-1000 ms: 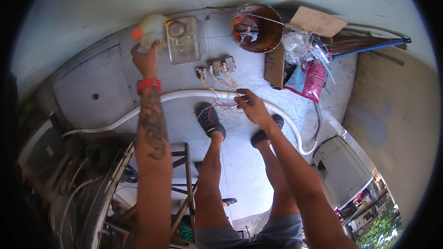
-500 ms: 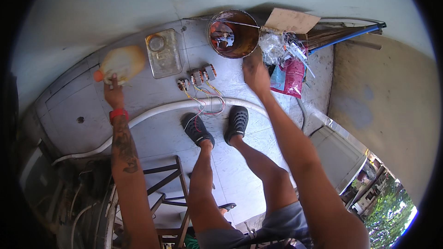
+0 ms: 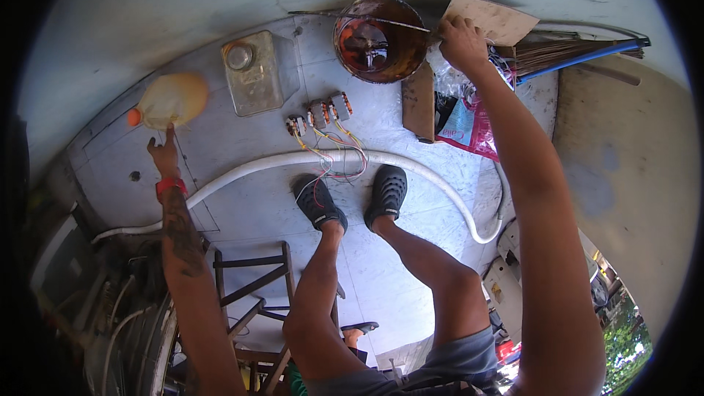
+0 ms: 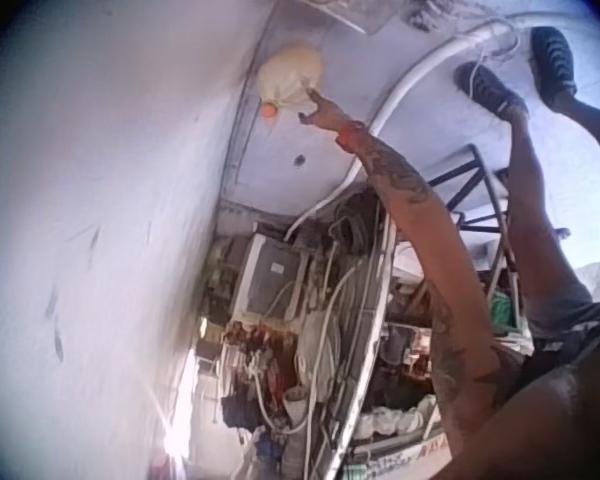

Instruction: The person sits at a workbench and uses scissors to trim wires on small electrical components. They then connect the wires to a multimeter for testing. Finally, they move to a different area and dip the components into a container of liquid.

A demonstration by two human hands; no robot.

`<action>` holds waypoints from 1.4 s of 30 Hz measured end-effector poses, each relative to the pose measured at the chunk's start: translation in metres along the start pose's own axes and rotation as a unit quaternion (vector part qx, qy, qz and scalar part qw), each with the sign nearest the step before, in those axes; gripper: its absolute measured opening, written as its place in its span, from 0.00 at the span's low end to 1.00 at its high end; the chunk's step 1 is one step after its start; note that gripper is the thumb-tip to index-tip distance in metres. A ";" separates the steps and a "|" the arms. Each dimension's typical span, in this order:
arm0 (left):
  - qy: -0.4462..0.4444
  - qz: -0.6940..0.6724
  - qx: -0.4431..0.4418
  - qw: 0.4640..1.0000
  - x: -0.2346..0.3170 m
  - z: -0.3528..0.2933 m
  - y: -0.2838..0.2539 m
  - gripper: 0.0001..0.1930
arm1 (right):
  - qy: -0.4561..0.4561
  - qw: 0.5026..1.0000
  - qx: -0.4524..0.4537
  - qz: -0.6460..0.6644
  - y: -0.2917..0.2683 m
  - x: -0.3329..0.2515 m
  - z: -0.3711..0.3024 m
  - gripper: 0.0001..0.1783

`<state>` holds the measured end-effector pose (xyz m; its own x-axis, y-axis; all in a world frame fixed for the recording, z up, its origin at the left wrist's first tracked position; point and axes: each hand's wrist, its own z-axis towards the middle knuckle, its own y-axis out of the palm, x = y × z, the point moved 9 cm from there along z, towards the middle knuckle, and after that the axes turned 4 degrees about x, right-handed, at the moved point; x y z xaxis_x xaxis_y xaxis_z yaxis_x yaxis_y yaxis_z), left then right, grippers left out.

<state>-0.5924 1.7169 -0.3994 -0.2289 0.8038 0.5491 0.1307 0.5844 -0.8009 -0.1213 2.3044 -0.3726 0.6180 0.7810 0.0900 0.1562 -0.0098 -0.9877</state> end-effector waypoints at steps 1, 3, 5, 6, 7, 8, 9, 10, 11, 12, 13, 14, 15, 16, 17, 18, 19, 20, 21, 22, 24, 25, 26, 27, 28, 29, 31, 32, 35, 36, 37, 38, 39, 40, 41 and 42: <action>0.011 0.017 0.035 0.999 0.011 -0.018 -0.002 0.45 | 0.012 0.999 0.002 0.039 -0.004 0.006 -0.003 0.23; 0.102 -0.054 0.043 0.992 0.053 -0.066 0.007 0.51 | 0.031 0.992 0.014 0.118 -0.018 0.014 -0.015 0.20; 0.232 -0.110 -0.005 0.966 0.109 -0.133 0.034 0.57 | 0.026 0.992 0.015 0.119 -0.036 0.014 -0.036 0.24; 0.305 -0.066 -0.017 0.950 0.138 -0.170 0.053 0.61 | 0.011 0.992 0.031 0.123 -0.051 0.010 -0.050 0.25; 0.280 0.003 -0.022 0.960 0.154 -0.195 0.078 0.64 | 0.018 0.984 0.015 0.174 -0.059 0.005 -0.065 0.26; 0.292 0.061 -0.009 0.954 0.175 -0.214 0.094 0.66 | 0.041 0.976 -0.006 0.213 -0.066 -0.001 -0.078 0.27; 0.269 0.100 -0.022 0.958 0.185 -0.222 0.109 0.67 | 0.032 0.969 0.012 0.246 -0.080 -0.012 -0.095 0.26; 0.244 0.137 -0.036 0.959 0.191 -0.225 0.122 0.67 | 0.079 0.964 -0.016 0.254 -0.083 -0.016 -0.111 0.26; 0.226 0.162 -0.044 0.960 0.195 -0.224 0.131 0.68 | 0.071 0.956 -0.016 0.283 -0.094 -0.023 -0.120 0.24; 0.215 0.161 -0.045 0.962 0.195 -0.219 0.133 0.67 | 0.074 0.945 -0.021 0.317 -0.102 -0.027 -0.129 0.22; 0.206 0.156 -0.047 0.965 0.192 -0.210 0.131 0.66 | 0.085 0.948 -0.028 0.307 -0.107 -0.027 -0.132 0.21; 0.178 0.169 -0.066 0.967 0.177 -0.203 0.127 0.66 | 0.099 0.951 -0.053 0.289 -0.109 -0.026 -0.140 0.20; 0.194 0.148 -0.042 0.969 0.169 -0.197 0.112 0.65 | 0.091 0.953 -0.060 0.281 -0.113 -0.026 -0.140 0.20; 0.203 0.130 -0.025 0.970 0.161 -0.188 0.098 0.64 | 0.074 0.957 -0.034 0.280 -0.121 -0.025 -0.138 0.20; 0.192 0.116 -0.024 0.974 0.153 -0.177 0.091 0.64 | 0.076 0.957 -0.031 0.280 -0.124 -0.023 -0.139 0.20; 0.207 0.132 -0.007 0.969 0.151 -0.169 0.086 0.64 | 0.095 0.953 -0.016 0.287 -0.126 -0.020 -0.137 0.19; 0.195 0.161 -0.006 0.967 0.140 -0.161 0.080 0.64 | 0.086 0.956 -0.007 0.281 -0.128 -0.021 -0.137 0.20; 0.192 0.188 0.012 0.963 0.133 -0.153 0.070 0.64 | 0.108 0.957 -0.025 0.268 -0.124 -0.020 -0.135 0.20; 0.191 0.193 -0.004 0.962 0.127 -0.148 0.066 0.64 | 0.075 0.959 0.005 0.273 -0.133 -0.028 -0.132 0.19; 0.199 0.194 -0.009 0.961 0.123 -0.144 0.061 0.65 | 0.064 0.961 0.022 0.268 -0.138 -0.033 -0.130 0.19; 0.227 0.206 0.015 0.952 0.120 -0.142 0.050 0.65 | 0.047 0.961 0.044 0.268 -0.149 -0.044 -0.122 0.19; 0.246 0.219 0.045 0.943 0.121 -0.146 0.045 0.65 | 0.040 0.960 0.047 0.274 -0.154 -0.048 -0.116 0.19; 0.270 0.221 0.084 0.933 0.126 -0.154 0.042 0.64 | 0.035 0.959 0.051 0.278 -0.159 -0.051 -0.110 0.19; 0.327 0.170 0.075 0.927 0.133 -0.172 0.051 0.63 | 0.007 0.961 0.095 0.261 -0.172 -0.056 -0.106 0.20; 0.384 0.107 0.080 0.913 0.144 -0.194 0.060 0.63 | 0.024 0.960 0.087 0.265 -0.174 -0.055 -0.100 0.20; 0.431 0.025 0.087 0.898 0.156 -0.215 0.069 0.63 | 0.035 0.957 0.093 0.272 -0.176 -0.055 -0.096 0.20; 0.304 -0.123 -0.222 0.918 0.158 -0.265 0.169 0.60 | 0.030 0.949 0.143 0.281 -0.185 -0.059 -0.092 0.21; 0.099 -0.138 -0.406 0.898 0.145 -0.288 0.232 0.62 | 0.044 0.942 0.163 0.288 -0.185 -0.059 -0.092 0.21; -0.054 -0.243 -0.486 0.837 0.150 -0.343 0.312 0.52 | 0.071 0.927 0.199 0.311 -0.173 -0.061 -0.099 0.22; -0.038 -0.285 -0.487 0.825 0.161 -0.343 0.324 0.47 | 0.067 0.922 0.200 0.325 -0.168 -0.062 -0.101 0.22; -0.026 -0.322 -0.489 0.810 0.165 -0.346 0.330 0.43 | 0.071 0.919 0.191 0.337 -0.161 -0.063 -0.106 0.22; -0.031 -0.340 -0.488 0.803 0.162 -0.346 0.331 0.38 | 0.080 0.918 0.171 0.350 -0.153 -0.063 -0.108 0.22; -0.033 -0.350 -0.478 0.805 0.157 -0.342 0.326 0.32 | 0.068 0.920 0.175 0.345 -0.152 -0.064 -0.108 0.22; -0.011 -0.366 -0.470 0.803 0.154 -0.338 0.316 0.33 | 0.049 0.919 0.188 0.343 -0.153 -0.066 -0.110 0.22; 0.000 -0.370 -0.464 0.805 0.148 -0.334 0.305 0.33 | 0.043 0.922 0.184 0.338 -0.153 -0.067 -0.109 0.22; 0.007 -0.372 -0.458 0.807 0.140 -0.333 0.292 0.33 | 0.035 0.923 0.185 0.335 -0.154 -0.068 -0.109 0.22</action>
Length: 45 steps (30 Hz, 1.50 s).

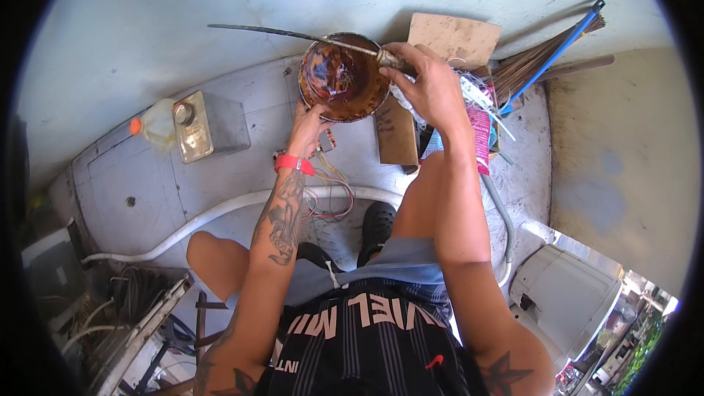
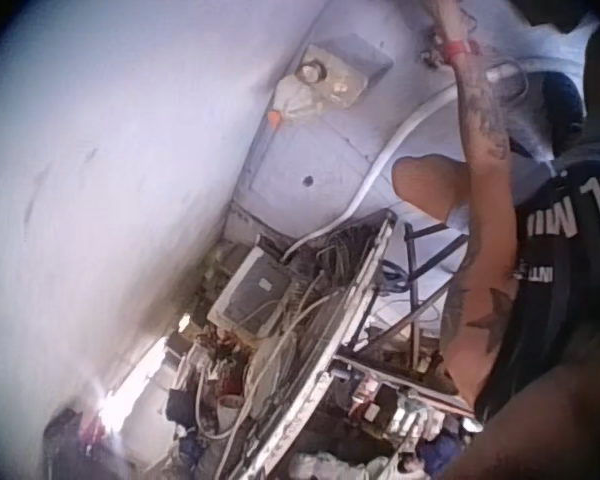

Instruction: The person sits at a workbench and uses scissors to trim wires on small electrical components. They then connect the wires to a multimeter for testing. Finally, they move to a different area and dip the components into a container of liquid.

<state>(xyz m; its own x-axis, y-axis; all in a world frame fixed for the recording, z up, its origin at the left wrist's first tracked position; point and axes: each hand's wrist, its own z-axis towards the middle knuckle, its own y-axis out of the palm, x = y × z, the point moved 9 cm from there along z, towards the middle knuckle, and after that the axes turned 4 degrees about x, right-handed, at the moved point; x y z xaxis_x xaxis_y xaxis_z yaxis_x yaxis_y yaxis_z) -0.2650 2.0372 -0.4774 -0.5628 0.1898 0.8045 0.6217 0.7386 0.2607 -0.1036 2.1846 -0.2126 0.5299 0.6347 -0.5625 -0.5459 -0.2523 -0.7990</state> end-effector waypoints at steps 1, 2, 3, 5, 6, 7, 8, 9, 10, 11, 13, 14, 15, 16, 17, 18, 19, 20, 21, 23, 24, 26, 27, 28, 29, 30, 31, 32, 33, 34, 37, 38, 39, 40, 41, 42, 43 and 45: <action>0.017 0.002 0.005 1.000 0.004 -0.011 -0.009 0.33 | 0.005 1.000 0.002 0.006 0.001 -0.001 0.002 0.22; 0.036 0.003 0.009 0.999 0.010 -0.020 -0.018 0.33 | -0.003 1.000 0.004 0.004 0.002 -0.004 0.004 0.21; 0.054 0.006 0.014 0.998 0.016 -0.028 -0.027 0.33 | -0.018 1.000 0.011 0.004 0.002 -0.010 0.005 0.21; 0.052 -0.014 0.019 0.998 0.022 -0.037 -0.040 0.33 | -0.009 1.000 0.000 0.002 0.010 -0.014 0.009 0.20; 0.040 -0.022 0.028 0.999 0.023 -0.040 -0.048 0.33 | -0.018 1.000 -0.001 0.014 0.014 -0.019 0.010 0.20; 0.046 -0.043 0.018 0.998 0.027 -0.041 -0.051 0.33 | -0.015 1.000 -0.008 0.022 0.019 -0.020 0.012 0.20; 0.043 -0.061 0.014 0.997 0.030 -0.043 -0.055 0.33 | -0.023 0.999 -0.008 0.038 0.022 -0.022 0.013 0.20; 0.036 -0.076 0.009 0.996 0.032 -0.044 -0.058 0.33 | -0.038 0.999 -0.010 0.024 0.027 -0.024 0.014 0.20; 0.043 -0.083 0.018 0.995 0.036 -0.044 -0.063 0.33 | -0.044 0.999 -0.014 0.026 0.031 -0.024 0.015 0.20; 0.045 -0.088 0.026 0.995 0.039 -0.045 -0.068 0.33 | -0.050 0.998 -0.017 0.027 0.036 -0.023 0.016 0.20; 0.052 -0.093 0.036 0.994 0.044 -0.045 -0.074 0.32 | -0.059 0.998 -0.018 0.028 0.042 -0.019 0.017 0.20; 0.058 -0.095 0.038 0.993 0.046 -0.045 -0.076 0.31 | -0.046 0.999 -0.020 0.015 0.045 -0.014 0.016 0.20; 0.065 -0.094 0.048 0.992 0.049 -0.044 -0.079 0.30 | -0.034 0.999 -0.026 0.004 0.047 -0.009 0.017 0.20; 0.070 -0.102 0.047 0.991 0.050 -0.043 -0.080 0.30 | 0.000 0.999 -0.038 -0.016 0.049 -0.001 0.016 0.20; 0.075 -0.106 0.053 0.990 0.053 -0.042 -0.083 0.30 | 0.012 0.999 -0.029 0.014 0.046 0.003 0.017 0.22; 0.079 -0.105 0.057 0.990 0.054 -0.041 -0.084 0.29 | 0.002 0.999 -0.038 0.030 0.045 0.003 0.016 0.22; 0.079 -0.115 0.060 0.988 0.056 -0.039 -0.087 0.29 | 0.017 0.998 -0.050 0.034 0.044 0.009 0.016 0.23; 0.075 -0.121 0.058 0.988 0.057 -0.037 -0.088 0.29 | 0.034 0.996 -0.064 0.043 0.042 0.016 0.015 0.23; 0.054 -0.130 0.055 0.988 0.055 -0.035 -0.087 0.29 | 0.002 0.998 -0.060 0.003 0.038 0.017 0.015 0.25; 0.053 -0.122 0.041 0.990 0.057 -0.033 -0.086 0.29 | 0.046 0.991 -0.125 -0.030 0.042 0.043 0.013 0.26; 0.049 -0.116 0.059 0.990 0.056 -0.033 -0.090 0.29 | 0.028 0.989 -0.144 -0.015 0.044 0.049 0.015 0.27; 0.055 -0.115 0.066 0.990 0.055 -0.035 -0.094 0.30 | 0.030 0.988 -0.155 -0.004 0.054 0.066 0.006 0.26; 0.060 -0.112 0.087 0.988 0.054 -0.037 -0.100 0.30 | 0.022 0.988 -0.152 0.018 0.061 0.072 0.000 0.27; 0.063 -0.108 0.095 0.988 0.053 -0.036 -0.105 0.30 | 0.046 0.985 -0.164 0.020 0.071 0.084 -0.005 0.28; 0.053 -0.114 0.110 0.986 0.049 -0.035 -0.112 0.27 | 0.049 0.984 -0.172 -0.010 0.073 0.095 -0.015 0.31; 0.037 -0.114 0.115 0.986 0.044 -0.032 -0.119 0.27 | 0.059 0.982 -0.180 -0.003 0.081 0.103 -0.021 0.32; 0.024 -0.116 0.107 0.987 0.041 -0.027 -0.125 0.27 | 0.079 0.978 -0.194 -0.006 0.087 0.113 -0.029 0.33; 0.018 -0.118 0.096 0.988 0.041 -0.020 -0.130 0.27 | 0.100 0.973 -0.207 -0.009 0.093 0.121 -0.035 0.35; -0.014 -0.125 0.101 0.987 0.035 -0.014 -0.136 0.27 | 0.082 0.974 -0.210 -0.005 0.097 0.121 -0.036 0.33; -0.020 -0.136 0.073 0.988 0.035 -0.008 -0.137 0.27 | 0.064 0.976 -0.209 0.018 0.099 0.118 -0.035 0.32; -0.079 -0.124 0.093 0.985 0.031 -0.013 -0.144 0.31 | 0.000 0.977 -0.194 0.084 0.097 0.095 -0.015 0.29; -0.112 -0.092 0.138 0.980 0.027 -0.024 -0.147 0.34 | -0.016 0.977 -0.183 0.104 0.096 0.084 -0.007 0.28; -0.130 -0.062 0.174 0.974 0.026 -0.039 -0.145 0.37 | -0.031 0.977 -0.172 0.124 0.094 0.070 0.002 0.27; -0.112 0.009 0.151 0.982 0.029 -0.058 -0.133 0.42 | -0.032 0.976 -0.166 0.135 0.091 0.057 0.009 0.26; -0.071 0.073 0.118 0.988 0.037 -0.076 -0.115 0.47 | -0.002 0.967 -0.202 0.158 0.093 0.048 0.013 0.24; -0.058 0.087 0.038 0.994 0.040 -0.088 -0.083 0.47 | 0.035 0.959 -0.229 0.161 0.099 0.037 0.015 0.24; -0.055 0.105 -0.029 0.993 0.043 -0.098 -0.052 0.48 | 0.060 0.949 -0.254 0.176 0.105 0.023 0.015 0.24; -0.022 -0.018 -0.043 0.999 0.057 -0.103 -0.006 0.43 | 0.029 0.930 -0.263 0.254 0.113 -0.019 0.007 0.25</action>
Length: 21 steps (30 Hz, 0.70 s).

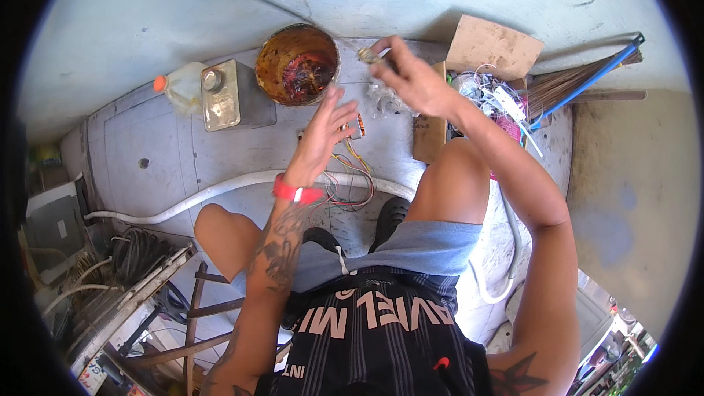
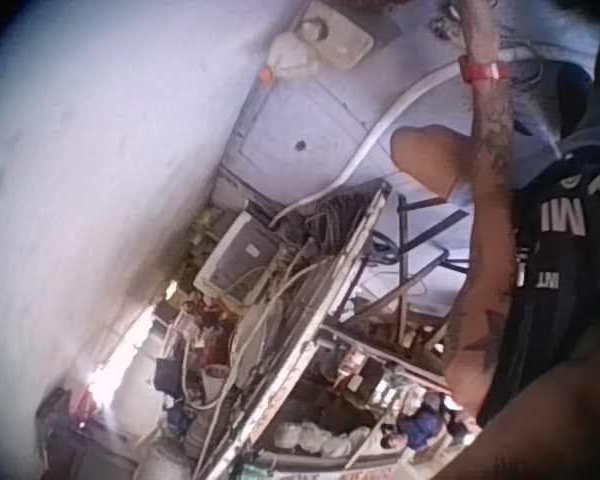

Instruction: The person sits at a workbench and uses scissors to trim wires on small electrical components. They then connect the wires to a multimeter for testing. Finally, they move to a different area and dip the components into a container of liquid.

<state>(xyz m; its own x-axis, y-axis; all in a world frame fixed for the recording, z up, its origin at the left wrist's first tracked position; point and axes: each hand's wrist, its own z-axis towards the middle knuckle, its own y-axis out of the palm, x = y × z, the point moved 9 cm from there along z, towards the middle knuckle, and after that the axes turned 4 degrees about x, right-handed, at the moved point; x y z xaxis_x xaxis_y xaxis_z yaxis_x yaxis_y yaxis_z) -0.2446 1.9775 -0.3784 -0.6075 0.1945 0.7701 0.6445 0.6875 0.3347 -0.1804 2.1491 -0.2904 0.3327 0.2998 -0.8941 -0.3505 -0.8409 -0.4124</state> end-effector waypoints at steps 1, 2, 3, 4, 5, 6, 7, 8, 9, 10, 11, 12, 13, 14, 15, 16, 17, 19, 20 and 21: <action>0.064 -0.013 0.015 0.998 0.017 0.007 0.014 0.41 | -0.064 0.997 -0.015 -0.034 0.013 -0.018 0.001 0.25; 0.124 -0.025 0.035 0.991 0.035 0.017 0.023 0.40 | -0.132 0.989 -0.026 -0.061 0.023 -0.034 -0.001 0.25; 0.185 -0.036 0.055 0.981 0.053 0.023 0.026 0.38 | -0.180 0.978 -0.047 -0.096 0.033 -0.040 -0.001 0.25; 0.161 -0.057 0.058 0.984 0.055 0.027 0.022 0.36 | -0.144 0.984 -0.038 -0.098 0.028 -0.029 0.001 0.23; 0.135 -0.077 0.061 0.986 0.057 0.029 0.013 0.35 | -0.086 0.994 -0.021 -0.062 0.019 -0.010 0.010 0.23; 0.106 -0.098 0.060 0.988 0.058 0.029 0.003 0.33 | -0.046 0.999 -0.008 -0.028 0.004 0.009 0.025 0.23; 0.082 -0.124 0.052 0.988 0.057 0.019 -0.011 0.30 | -0.013 1.000 0.012 0.006 -0.014 0.031 0.038 0.23; 0.062 -0.111 0.069 0.989 0.058 0.009 -0.029 0.26 | 0.017 0.997 0.029 -0.071 -0.025 0.056 0.044 0.25; 0.052 -0.098 0.072 0.991 0.060 -0.002 -0.042 0.23 | 0.017 0.978 -0.010 -0.210 -0.024 0.080 0.050 0.29; 0.040 -0.082 0.082 0.992 0.062 -0.014 -0.056 0.20 | -0.017 0.944 -0.026 -0.329 -0.014 0.099 0.046 0.32; 0.030 -0.056 0.083 0.995 0.063 -0.026 -0.065 0.20 | -0.026 0.892 -0.049 -0.449 0.000 0.121 0.045 0.36; 0.026 -0.031 0.078 0.996 0.065 -0.038 -0.073 0.19 | -0.042 0.885 -0.050 -0.461 0.014 0.136 0.046 0.38; 0.027 -0.008 0.071 0.997 0.066 -0.050 -0.079 0.18 | -0.039 0.877 -0.061 -0.476 0.031 0.152 0.045 0.40; 0.021 0.012 0.084 0.996 0.065 -0.060 -0.086 0.16 | -0.018 0.860 -0.093 -0.502 0.044 0.169 0.045 0.42; 0.022 0.030 0.092 0.995 0.065 -0.069 -0.093 0.15 | -0.026 0.869 -0.085 -0.487 0.050 0.173 0.048 0.43; 0.022 0.046 0.099 0.994 0.064 -0.076 -0.101 0.14 | -0.015 0.869 -0.095 -0.485 0.056 0.179 0.049 0.44; 0.034 0.069 0.126 0.989 0.065 -0.083 -0.112 0.13 | 0.000 0.868 -0.099 -0.487 0.057 0.180 0.050 0.45; 0.054 0.108 0.178 0.976 0.066 -0.095 -0.135 0.11 | -0.009 0.908 -0.074 -0.412 0.044 0.162 0.049 0.43; 0.064 0.126 0.183 0.973 0.066 -0.098 -0.143 0.11 | -0.013 0.924 -0.059 -0.377 0.031 0.150 0.042 0.43; 0.073 0.138 0.189 0.969 0.066 -0.101 -0.150 0.11 | -0.013 0.939 -0.047 -0.341 0.017 0.136 0.033 0.43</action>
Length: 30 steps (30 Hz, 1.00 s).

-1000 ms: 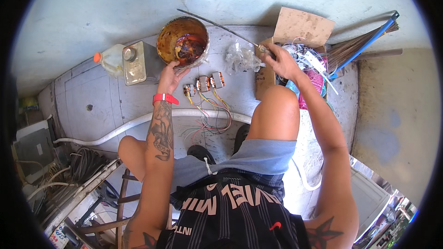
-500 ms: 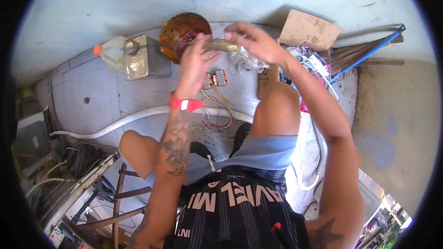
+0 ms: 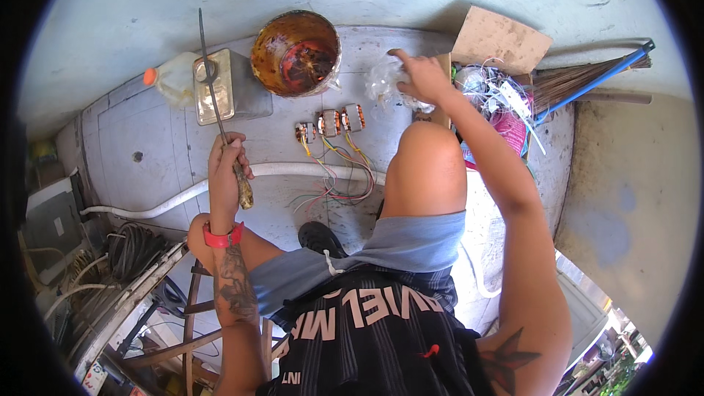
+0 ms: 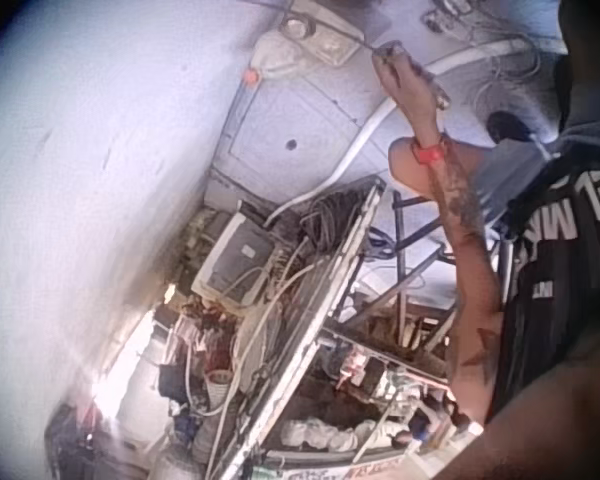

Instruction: The person sits at a workbench and uses scissors to trim wires on small electrical components. They then connect the wires to a multimeter for testing. Finally, they move to a different area and dip the components into a container of liquid.

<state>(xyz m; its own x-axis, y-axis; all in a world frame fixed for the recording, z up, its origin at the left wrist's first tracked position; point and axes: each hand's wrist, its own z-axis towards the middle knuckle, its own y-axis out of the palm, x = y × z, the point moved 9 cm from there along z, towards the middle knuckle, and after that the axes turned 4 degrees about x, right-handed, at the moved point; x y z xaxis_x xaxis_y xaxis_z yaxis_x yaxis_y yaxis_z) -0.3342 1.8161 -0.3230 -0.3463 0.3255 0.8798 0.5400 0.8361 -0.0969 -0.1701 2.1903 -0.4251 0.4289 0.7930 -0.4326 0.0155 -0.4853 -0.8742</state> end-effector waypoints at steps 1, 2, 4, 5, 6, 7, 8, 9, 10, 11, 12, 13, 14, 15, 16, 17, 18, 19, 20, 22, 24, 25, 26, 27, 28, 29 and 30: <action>-0.008 0.017 0.021 1.000 -0.005 0.001 -0.009 0.11 | 0.010 0.997 0.033 0.064 -0.024 0.000 -0.011 0.43; 0.028 0.009 0.011 0.999 -0.001 0.002 -0.011 0.12 | 0.021 0.990 0.062 0.128 -0.048 0.000 -0.024 0.43; 0.043 0.013 0.023 0.999 -0.002 0.002 -0.017 0.14 | -0.028 0.976 0.181 0.121 -0.113 -0.005 -0.062 0.44; 0.064 0.012 0.022 0.998 0.002 0.004 -0.018 0.15 | 0.054 0.970 0.190 0.139 -0.136 0.013 -0.078 0.44; 0.068 0.016 0.022 0.997 0.002 0.005 -0.019 0.17 | 0.072 0.961 0.210 0.167 -0.158 0.022 -0.094 0.44; 0.084 0.009 0.019 0.996 0.006 0.007 -0.018 0.18 | 0.109 0.947 0.240 0.185 -0.178 0.034 -0.112 0.45; 0.067 0.005 0.019 0.998 0.003 0.010 -0.017 0.20 | 0.100 0.931 0.266 0.229 -0.193 0.041 -0.123 0.46; 0.062 -0.009 0.018 0.998 0.002 0.013 -0.016 0.21 | 0.149 0.945 0.261 0.130 -0.200 0.052 -0.131 0.47; 0.058 -0.031 0.013 0.998 0.001 0.016 -0.013 0.22 | 0.178 0.951 0.251 0.046 -0.206 0.059 -0.137 0.48; 0.046 -0.057 0.004 0.997 -0.001 0.018 -0.010 0.22 | 0.215 0.944 0.245 -0.046 -0.209 0.065 -0.141 0.49; 0.035 -0.090 -0.007 0.995 -0.004 0.020 -0.006 0.23 | 0.184 0.947 0.243 -0.104 -0.207 0.058 -0.138 0.50; 0.005 -0.121 -0.006 0.993 -0.010 0.022 -0.003 0.23 | 0.161 0.940 0.247 -0.169 -0.201 0.047 -0.133 0.51; 0.022 -0.141 -0.014 0.990 -0.009 0.023 0.000 0.23 | 0.176 0.928 0.236 -0.228 -0.196 0.040 -0.127 0.52; 0.018 -0.159 -0.009 0.987 -0.011 0.023 0.002 0.22 | 0.116 0.940 0.275 -0.167 -0.193 0.021 -0.117 0.51; 0.013 -0.174 -0.008 0.985 -0.013 0.023 0.004 0.22 | 0.122 0.944 0.292 -0.094 -0.182 0.009 -0.107 0.50; 0.023 -0.177 -0.010 0.984 -0.012 0.023 0.006 0.22 | 0.128 0.955 0.267 0.030 -0.163 -0.004 -0.095 0.45; 0.023 -0.179 -0.005 0.983 -0.012 0.023 0.006 0.21 | 0.072 0.968 0.204 0.124 -0.142 -0.031 -0.079 0.38; 0.029 -0.184 -0.009 0.982 -0.011 0.023 0.008 0.21 | 0.050 0.979 0.164 0.112 -0.120 -0.060 -0.065 0.35; 0.041 -0.192 -0.014 0.980 -0.008 0.022 0.009 0.21 | 0.040 0.977 0.091 0.189 -0.094 -0.085 -0.049 0.34; 0.027 -0.202 -0.006 0.979 -0.009 0.022 0.012 0.20 | 0.029 0.989 -0.034 0.142 -0.046 -0.136 -0.031 0.33; 0.080 -0.155 -0.007 0.985 0.001 0.020 0.017 0.19 | -0.052 0.945 -0.167 0.275 0.002 -0.201 -0.038 0.38; 0.138 -0.103 -0.009 0.985 0.011 0.018 0.021 0.19 | -0.062 0.895 -0.209 0.390 0.020 -0.231 -0.047 0.39; 0.182 -0.043 -0.016 0.982 0.018 0.016 0.029 0.19 | -0.054 0.832 -0.253 0.490 0.037 -0.256 -0.057 0.40; 0.153 0.004 -0.036 0.988 0.011 0.014 0.035 0.20 | -0.044 0.811 -0.221 0.539 0.041 -0.267 -0.058 0.40; 0.167 0.035 -0.048 0.984 0.012 0.013 0.041 0.21 | -0.023 0.789 -0.194 0.582 0.046 -0.274 -0.058 0.40; 0.182 0.063 -0.055 0.980 0.014 0.012 0.041 0.21 | 0.022 0.768 -0.180 0.614 0.051 -0.273 -0.056 0.40; 0.196 0.092 -0.061 0.974 0.016 0.013 0.041 0.21 | 0.026 0.788 -0.153 0.596 0.048 -0.270 -0.054 0.37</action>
<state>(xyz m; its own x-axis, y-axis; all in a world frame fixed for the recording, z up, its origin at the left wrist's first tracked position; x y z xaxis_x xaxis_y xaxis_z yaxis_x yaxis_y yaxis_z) -0.3273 1.8615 -0.3189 0.0715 0.2515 0.9652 0.6614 0.7124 -0.2346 -0.2363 1.9329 -0.3385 0.3391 -0.3042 -0.8902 -0.2125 -0.9466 0.2425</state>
